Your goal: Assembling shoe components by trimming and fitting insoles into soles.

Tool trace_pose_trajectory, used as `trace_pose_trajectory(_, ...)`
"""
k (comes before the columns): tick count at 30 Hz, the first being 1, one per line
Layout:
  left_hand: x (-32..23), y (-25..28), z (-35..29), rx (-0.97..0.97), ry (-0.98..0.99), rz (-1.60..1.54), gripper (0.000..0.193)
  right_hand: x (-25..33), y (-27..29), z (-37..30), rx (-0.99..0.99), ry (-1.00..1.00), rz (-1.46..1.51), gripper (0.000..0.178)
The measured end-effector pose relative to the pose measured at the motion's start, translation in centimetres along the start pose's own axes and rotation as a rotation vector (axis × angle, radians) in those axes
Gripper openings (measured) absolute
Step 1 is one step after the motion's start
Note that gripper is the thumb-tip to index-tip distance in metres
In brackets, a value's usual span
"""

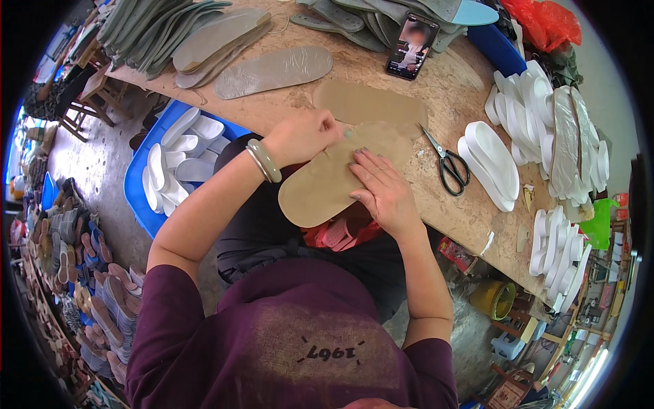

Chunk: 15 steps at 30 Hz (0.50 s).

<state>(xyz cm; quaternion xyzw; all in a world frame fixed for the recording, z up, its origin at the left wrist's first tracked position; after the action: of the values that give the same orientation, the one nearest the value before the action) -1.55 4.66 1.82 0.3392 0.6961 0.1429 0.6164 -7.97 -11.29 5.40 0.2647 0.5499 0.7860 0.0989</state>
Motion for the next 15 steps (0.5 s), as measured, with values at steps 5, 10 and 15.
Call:
trace_pose_trajectory(5, -1.5, -0.1, -1.4, 0.05, -0.052, 0.167, 0.038, -0.1, -0.1, -0.2, -0.006, -0.002, -0.006, 0.045)
trace_pose_trajectory(10, -2.5, -0.6, -3.3, 0.006, -0.107, 0.237, 0.028, -0.1, -0.1, -0.3, -0.007, -0.009, -0.003, 0.045)
trace_pose_trajectory(15, -3.3, -0.4, -4.3, -0.074, -0.046, 0.384, 0.026, 0.4, -0.1, -0.4, 0.012, -0.018, 0.0, 0.044)
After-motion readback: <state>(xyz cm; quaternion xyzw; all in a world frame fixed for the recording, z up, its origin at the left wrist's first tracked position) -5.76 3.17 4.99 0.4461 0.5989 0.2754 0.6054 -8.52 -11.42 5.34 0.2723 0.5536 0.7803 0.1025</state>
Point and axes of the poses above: each hand's wrist, its own z-axis towards the middle knuckle, its own y-axis out of the back of the hand, x = y × z, the point moved 10 cm from there along z, towards the middle knuckle, and after that the axes turned 10 degrees about x, right-handed, at the moved point
